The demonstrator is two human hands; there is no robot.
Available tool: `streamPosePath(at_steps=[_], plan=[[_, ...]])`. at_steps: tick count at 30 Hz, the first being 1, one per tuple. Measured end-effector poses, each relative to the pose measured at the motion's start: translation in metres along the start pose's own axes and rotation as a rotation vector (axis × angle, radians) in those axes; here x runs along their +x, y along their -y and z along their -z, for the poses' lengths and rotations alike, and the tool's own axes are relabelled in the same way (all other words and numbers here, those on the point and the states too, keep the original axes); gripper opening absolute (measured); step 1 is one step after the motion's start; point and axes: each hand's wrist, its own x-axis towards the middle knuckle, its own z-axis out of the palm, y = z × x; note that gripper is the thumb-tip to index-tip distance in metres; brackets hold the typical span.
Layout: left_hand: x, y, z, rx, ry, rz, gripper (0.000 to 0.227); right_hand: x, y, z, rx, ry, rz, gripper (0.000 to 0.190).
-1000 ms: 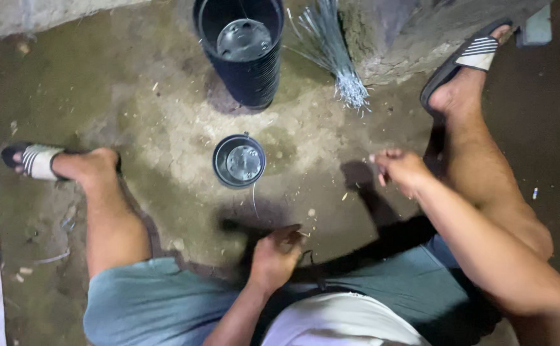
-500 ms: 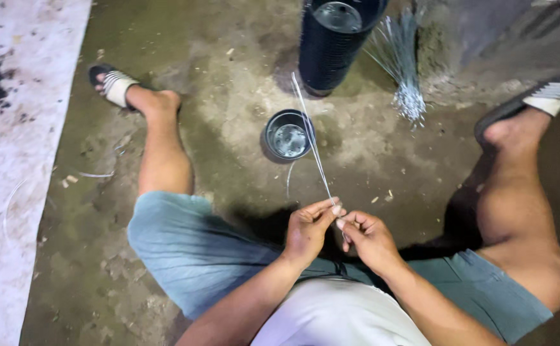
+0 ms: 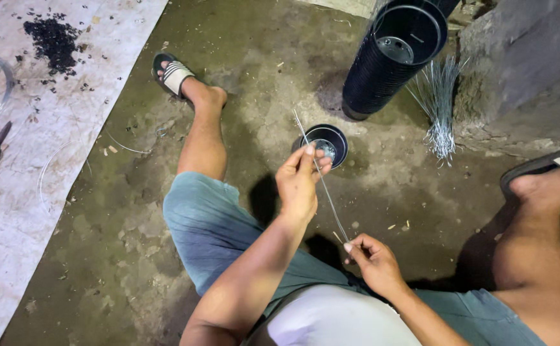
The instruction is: The person sits on the floor and repeatedly bends thin metal wires into loops, then inserts them into small black plastic cups. The person handles the wires and cups by hand, placing finished units into a larger stack of similar cups.
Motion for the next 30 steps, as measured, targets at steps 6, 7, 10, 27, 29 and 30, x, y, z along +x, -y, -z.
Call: streamPosePath(at_steps=[6, 7, 10, 27, 29, 30], plan=[[0.003, -0.008, -0.017, -0.115, 0.022, -0.039, 0.025, -0.006, 0.004, 0.002, -0.197, -0.091, 0.050, 0.013], [0.003, -0.008, -0.019, -0.138, 0.035, -0.056, 0.025, -0.007, 0.004, 0.002, -0.197, -0.092, 0.063, 0.013], [0.002, -0.009, -0.021, -0.107, 0.035, -0.066, 0.024, -0.008, 0.005, -0.001, -0.210, -0.089, 0.076, 0.013], [-0.055, -0.028, -0.060, 0.658, 0.601, -0.016, 0.018, -0.003, 0.145, 0.111, -0.212, -0.221, 0.608, 0.037], [-0.066, -0.035, -0.065, 0.715, 0.663, -0.056, 0.017, -0.014, 0.177, 0.125, -0.447, -0.215, 0.739, 0.041], [-0.069, -0.039, -0.068, 0.764, 0.688, -0.095, 0.017, -0.018, 0.190, 0.127, -0.495, -0.199, 0.696, 0.040]])
